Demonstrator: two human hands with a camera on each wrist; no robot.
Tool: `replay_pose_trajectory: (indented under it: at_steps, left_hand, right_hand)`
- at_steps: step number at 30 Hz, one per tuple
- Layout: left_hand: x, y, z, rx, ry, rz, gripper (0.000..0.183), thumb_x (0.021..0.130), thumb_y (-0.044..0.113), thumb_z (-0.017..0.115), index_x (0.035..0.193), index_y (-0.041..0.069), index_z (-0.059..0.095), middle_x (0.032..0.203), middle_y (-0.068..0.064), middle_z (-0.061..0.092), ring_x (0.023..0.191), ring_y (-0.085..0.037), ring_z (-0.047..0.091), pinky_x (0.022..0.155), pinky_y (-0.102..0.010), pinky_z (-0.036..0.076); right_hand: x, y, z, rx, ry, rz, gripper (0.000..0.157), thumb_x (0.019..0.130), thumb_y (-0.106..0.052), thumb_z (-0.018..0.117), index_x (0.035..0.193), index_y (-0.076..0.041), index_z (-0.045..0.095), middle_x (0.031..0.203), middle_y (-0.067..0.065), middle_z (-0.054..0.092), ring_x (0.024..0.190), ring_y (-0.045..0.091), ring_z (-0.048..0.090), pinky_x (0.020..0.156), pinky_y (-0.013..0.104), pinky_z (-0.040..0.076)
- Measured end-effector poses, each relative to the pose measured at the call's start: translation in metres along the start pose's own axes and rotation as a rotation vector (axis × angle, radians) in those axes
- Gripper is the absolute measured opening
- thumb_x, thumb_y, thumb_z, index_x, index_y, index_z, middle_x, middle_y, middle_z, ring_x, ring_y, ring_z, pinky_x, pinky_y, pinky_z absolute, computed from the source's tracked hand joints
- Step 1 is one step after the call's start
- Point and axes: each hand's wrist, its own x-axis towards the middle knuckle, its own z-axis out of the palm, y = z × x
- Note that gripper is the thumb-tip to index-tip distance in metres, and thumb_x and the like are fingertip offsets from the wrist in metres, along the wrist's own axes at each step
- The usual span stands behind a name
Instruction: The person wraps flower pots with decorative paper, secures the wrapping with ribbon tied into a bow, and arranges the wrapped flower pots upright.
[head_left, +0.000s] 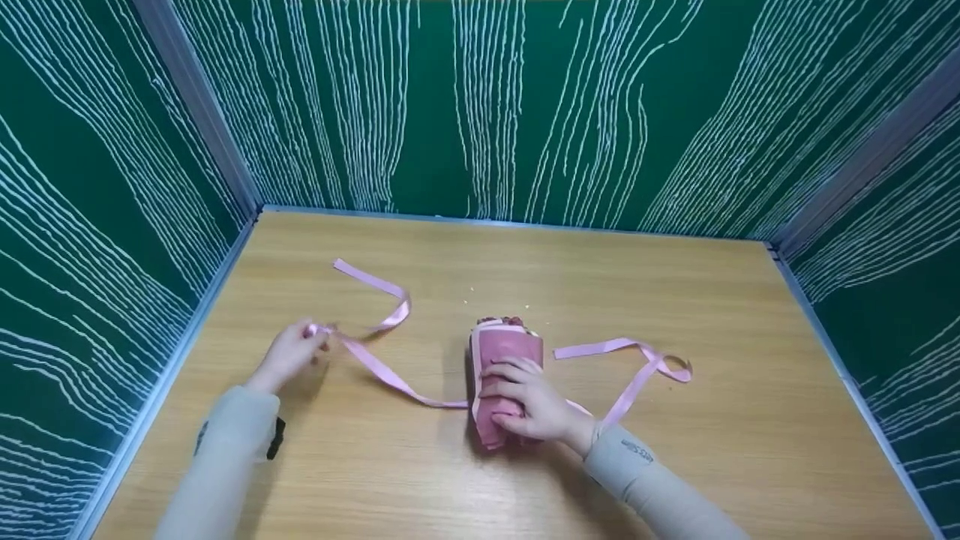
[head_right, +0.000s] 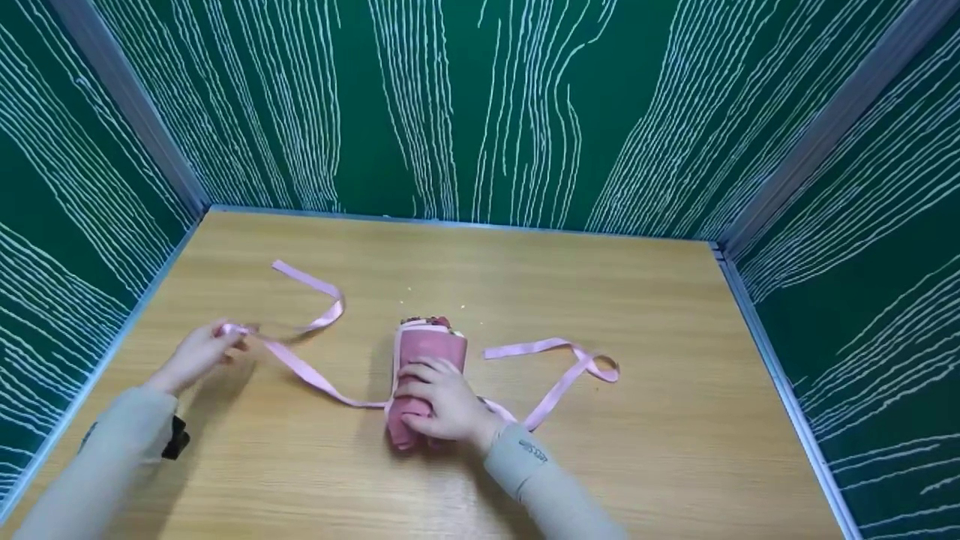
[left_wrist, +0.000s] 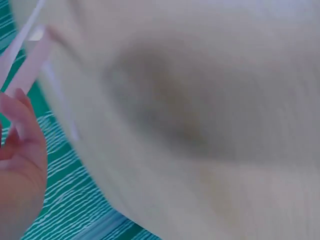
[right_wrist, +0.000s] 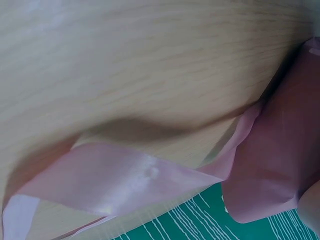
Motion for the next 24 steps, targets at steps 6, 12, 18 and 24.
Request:
replay_pose_trajectory:
  at_steps: [6, 12, 18, 24]
  left_hand:
    - [-0.006, 0.024, -0.008, -0.199, 0.071, 0.043, 0.019, 0.099, 0.017, 0.041, 0.098, -0.001, 0.05, 0.114, -0.016, 0.061, 0.086, -0.016, 0.06, 0.072, -0.023, 0.051]
    - [-0.01, 0.055, -0.006, -0.165, 0.082, 0.141, 0.018, 0.098, 0.017, 0.047, 0.104, 0.0, 0.053, 0.104, -0.015, 0.063, 0.08, -0.017, 0.059, 0.072, -0.021, 0.052]
    - [-0.012, 0.095, 0.008, -0.116, -0.02, 0.277, 0.017, 0.096, 0.013, 0.053, 0.102, -0.002, 0.057, 0.093, -0.012, 0.062, 0.076, -0.019, 0.058, 0.072, -0.025, 0.052]
    - [-0.01, 0.136, 0.038, -0.091, -0.174, 0.418, 0.013, 0.094, 0.008, 0.053, 0.094, -0.003, 0.06, 0.078, -0.005, 0.059, 0.064, -0.017, 0.055, 0.062, -0.025, 0.051]
  right_hand:
    - [-0.001, 0.0, 0.0, -0.005, 0.004, -0.005, 0.031, 0.08, -0.032, 0.065, 0.106, -0.017, 0.068, 0.12, 0.008, 0.061, 0.117, 0.029, 0.048, 0.099, 0.049, 0.033]
    - [-0.002, 0.0, 0.0, 0.001, 0.009, -0.001, 0.031, 0.08, -0.032, 0.065, 0.107, -0.016, 0.068, 0.12, 0.008, 0.06, 0.118, 0.029, 0.048, 0.1, 0.05, 0.033]
    - [-0.002, -0.001, 0.0, 0.01, 0.005, 0.014, 0.031, 0.081, -0.033, 0.064, 0.106, -0.016, 0.068, 0.12, 0.008, 0.061, 0.118, 0.029, 0.048, 0.1, 0.049, 0.033]
    - [0.0, -0.001, 0.001, 0.016, -0.006, 0.018, 0.032, 0.08, -0.033, 0.064, 0.107, -0.016, 0.069, 0.12, 0.007, 0.062, 0.118, 0.029, 0.049, 0.101, 0.047, 0.034]
